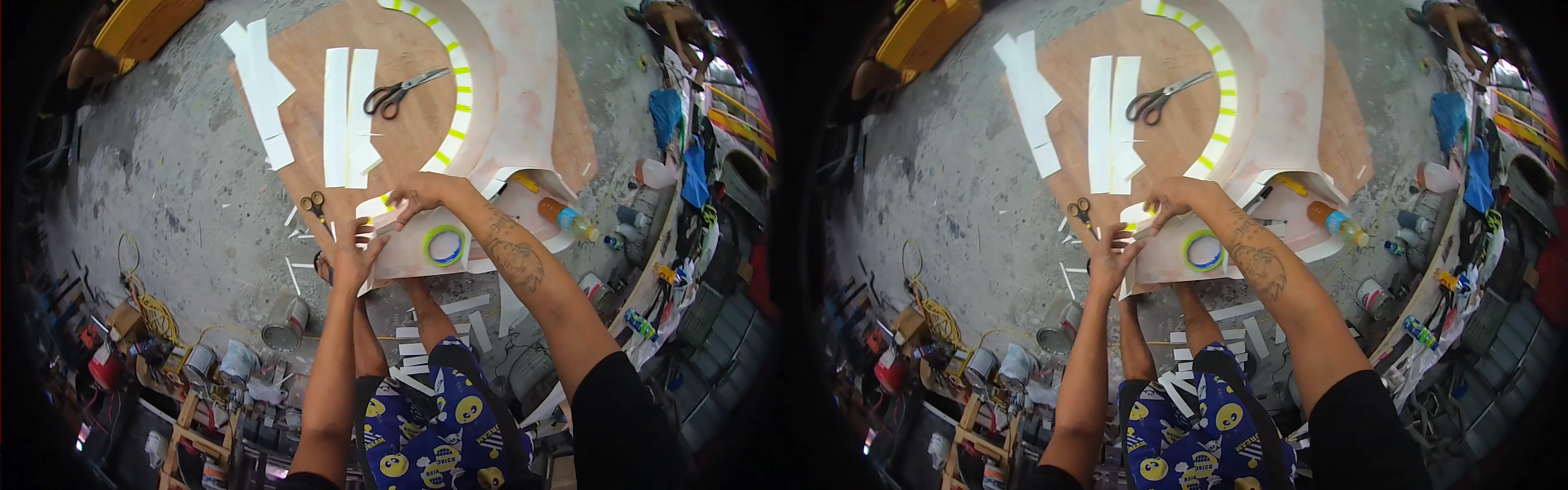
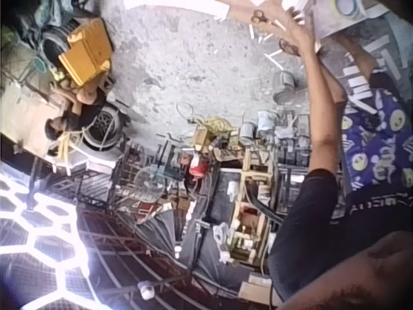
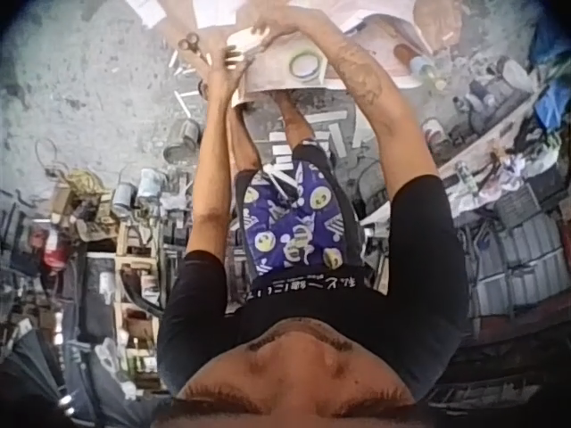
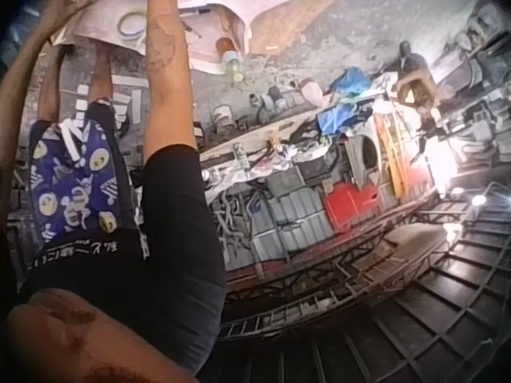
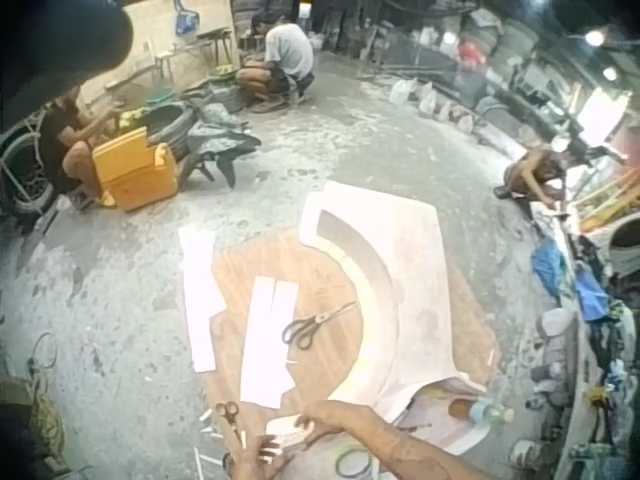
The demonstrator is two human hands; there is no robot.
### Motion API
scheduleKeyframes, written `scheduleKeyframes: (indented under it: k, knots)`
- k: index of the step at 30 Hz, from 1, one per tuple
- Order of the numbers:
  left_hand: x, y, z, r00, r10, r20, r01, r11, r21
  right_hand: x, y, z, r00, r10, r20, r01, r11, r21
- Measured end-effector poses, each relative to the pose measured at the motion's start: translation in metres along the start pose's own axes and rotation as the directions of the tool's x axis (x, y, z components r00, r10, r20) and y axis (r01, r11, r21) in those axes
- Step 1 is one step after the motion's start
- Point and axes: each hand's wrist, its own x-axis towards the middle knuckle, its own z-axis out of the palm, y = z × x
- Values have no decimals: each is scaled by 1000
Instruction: Cutting and fitting foam or plastic strips to a custom motorcycle fairing mold or component.
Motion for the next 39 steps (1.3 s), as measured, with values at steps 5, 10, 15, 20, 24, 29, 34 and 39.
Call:
scheduleKeyframes:
  k: [5,10,15,20,24,29,34,39]
  knots:
    - [-26,-14,-43,987,-29,-157,26,999,-25,-84,-54,-29,748,68,-661,37,989,145]
    - [-116,-96,-107,970,-219,-106,235,956,174,-167,-87,69,609,502,-614,101,719,688]
    - [-260,-84,-183,896,-442,35,427,882,198,-221,-111,175,665,548,-507,7,674,738]
    - [-282,23,-236,790,-556,258,400,786,471,-265,-136,178,741,570,-355,-179,678,713]
    - [-231,75,-267,879,-400,258,337,906,257,-274,-137,164,650,654,-387,-112,587,802]
    - [-162,167,-299,898,-202,390,60,936,347,-294,-193,132,359,721,-593,95,603,792]
    - [-100,177,-370,874,-78,479,-107,932,347,-293,-267,186,94,830,-550,205,524,827]
    - [-52,155,-466,783,-222,581,-112,869,483,-263,-363,305,74,947,-312,84,306,948]
